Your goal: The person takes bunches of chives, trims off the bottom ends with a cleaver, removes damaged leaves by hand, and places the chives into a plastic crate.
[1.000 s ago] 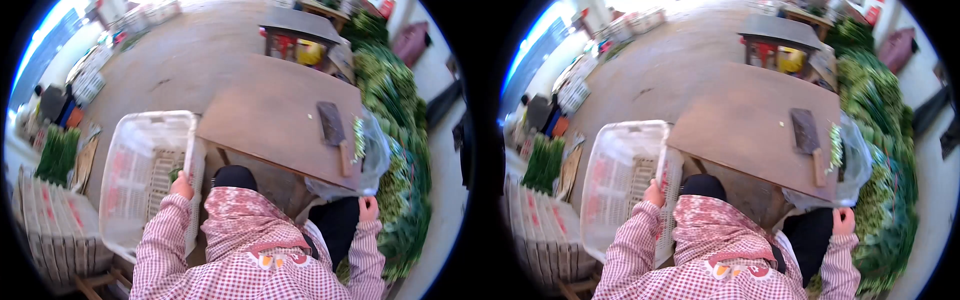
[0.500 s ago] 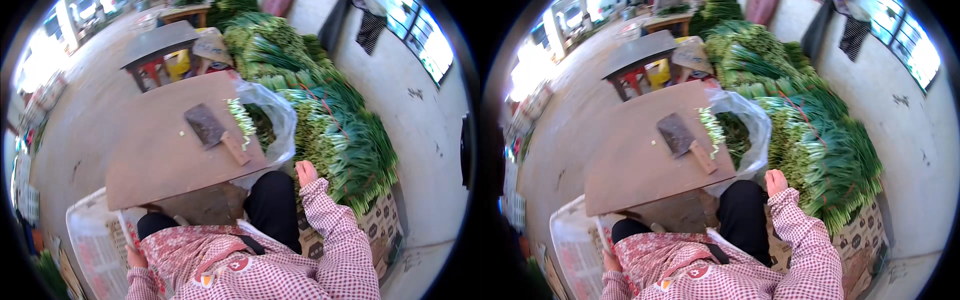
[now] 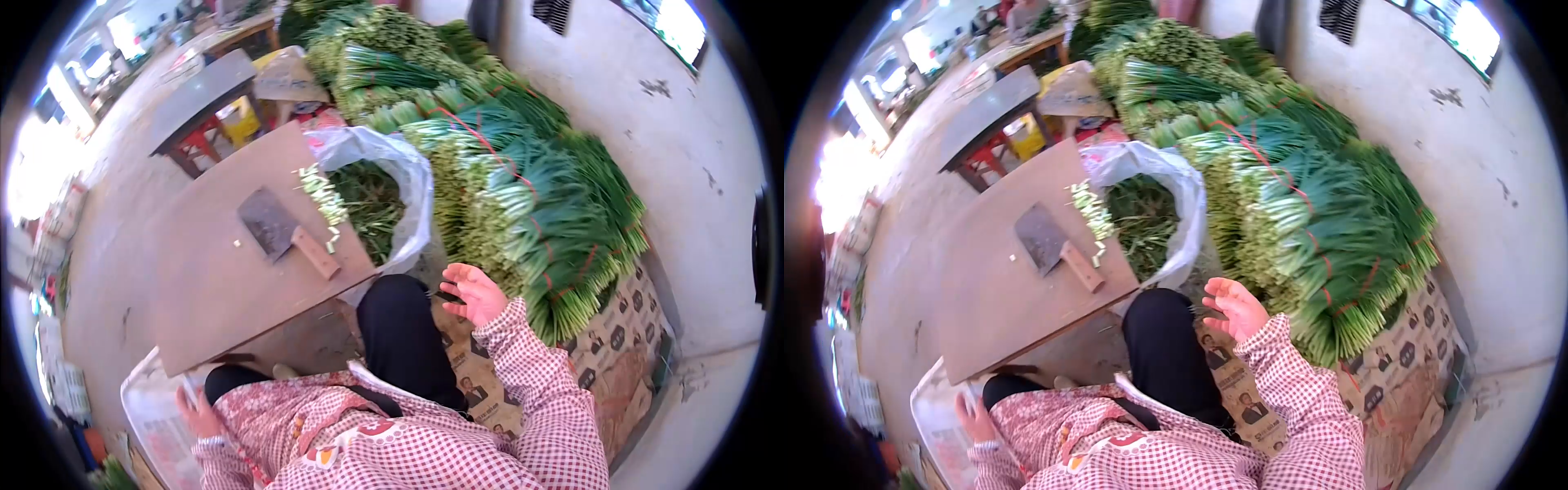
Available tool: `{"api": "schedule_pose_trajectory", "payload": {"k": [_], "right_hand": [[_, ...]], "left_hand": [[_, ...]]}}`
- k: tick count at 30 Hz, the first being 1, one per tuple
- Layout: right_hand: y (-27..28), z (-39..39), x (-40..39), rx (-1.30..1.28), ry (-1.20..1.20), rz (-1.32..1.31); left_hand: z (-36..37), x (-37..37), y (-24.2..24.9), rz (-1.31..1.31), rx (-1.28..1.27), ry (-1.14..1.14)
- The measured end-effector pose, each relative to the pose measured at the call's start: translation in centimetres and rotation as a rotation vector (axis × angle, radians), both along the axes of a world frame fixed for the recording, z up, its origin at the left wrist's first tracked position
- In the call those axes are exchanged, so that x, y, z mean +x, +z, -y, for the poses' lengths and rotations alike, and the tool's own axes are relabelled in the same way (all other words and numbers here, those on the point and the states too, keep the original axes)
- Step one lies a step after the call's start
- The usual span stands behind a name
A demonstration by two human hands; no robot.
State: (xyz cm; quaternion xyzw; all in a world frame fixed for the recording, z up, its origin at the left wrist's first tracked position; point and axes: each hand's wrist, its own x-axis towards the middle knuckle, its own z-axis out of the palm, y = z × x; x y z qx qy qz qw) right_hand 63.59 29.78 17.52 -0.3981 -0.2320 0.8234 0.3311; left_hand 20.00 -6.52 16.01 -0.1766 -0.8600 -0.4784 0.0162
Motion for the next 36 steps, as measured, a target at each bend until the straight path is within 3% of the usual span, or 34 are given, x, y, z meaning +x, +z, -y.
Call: {"api": "schedule_pose_trajectory", "payload": {"k": [3,4,5,6,7,8,9,10,11,14,16,18,20,23,25,28,30,31,32,34,36], "right_hand": [[2.3,-1.0,-5.1,0.331,0.337,0.072],[3.7,-1.4,-7.6,0.471,0.455,0.131],[4.1,-1.8,-10.6,0.601,0.525,0.18],[4.2,-2.1,-13.6,0.734,0.59,0.23],[4.1,-2.5,-16.2,1.025,0.616,0.46],[3.3,-2.8,-18.8,1.317,0.618,0.695],[1.3,-2.9,-21.2,1.387,0.557,0.875],[2.1,-2.7,-22.9,1.305,0.734,1.044],[2.1,-2.6,-24.0,1.336,0.736,1.125],[1.1,-3.2,-26.7,1.363,0.751,1.279],[3.6,-2.8,-27.3,1.332,0.813,1.348],[-0.6,-6.0,-29.0,1.187,0.706,1.186],[3.3,-5.6,-26.9,0.648,0.855,0.636],[1.3,-3.3,-25.7,0.684,0.699,0.61],[1.3,-1.7,-25.7,1.075,0.688,0.887],[2.8,2.5,-27.1,1.245,0.626,0.896],[1.3,4.5,-29.2,1.335,0.665,0.722],[2.8,5.9,-29.6,1.17,0.931,0.732],[1.3,7.3,-30.3,1.315,0.955,0.737],[1.2,9.6,-30.0,1.294,1.02,0.776],[0.9,10.8,-28.1,1.203,0.94,0.74]], "left_hand": [[-4.6,2.5,3.2,-0.213,-0.027,-0.34],[-6.5,4.5,4.0,-0.151,0.112,-0.4],[-7.2,5.2,4.2,-0.269,0.0,-0.532],[-8.0,7.1,4.0,-0.18,0.044,-0.567],[-8.3,8.4,2.8,-0.003,0.147,-0.602],[-8.7,10.3,2.9,0.009,0.139,-0.676],[-8.6,11.9,4.1,0.026,-0.011,-0.744],[-8.6,13.1,4.2,0.064,-0.048,-0.817],[-8.5,14.5,4.8,0.166,-0.031,-0.858],[-7.5,15.9,4.8,0.07,-0.055,-0.889],[-6.5,15.0,4.4,0.034,-0.109,-0.791],[-6.1,13.7,3.3,0.2,0.079,-0.587],[-7.2,12.5,4.7,0.562,0.313,-0.329],[-8.1,10.4,4.1,0.832,0.566,-0.262],[-9.2,10.9,4.2,0.814,0.543,-0.285],[-9.8,12.1,3.4,0.796,0.429,-0.452],[-10.0,13.3,2.6,0.782,0.496,-0.521],[-9.6,13.3,1.9,0.69,0.46,-0.502],[-9.5,12.8,1.5,0.683,0.457,-0.499],[-9.3,11.8,1.1,0.138,0.346,-0.222],[-8.8,9.4,1.3,0.077,0.118,-0.119]]}}
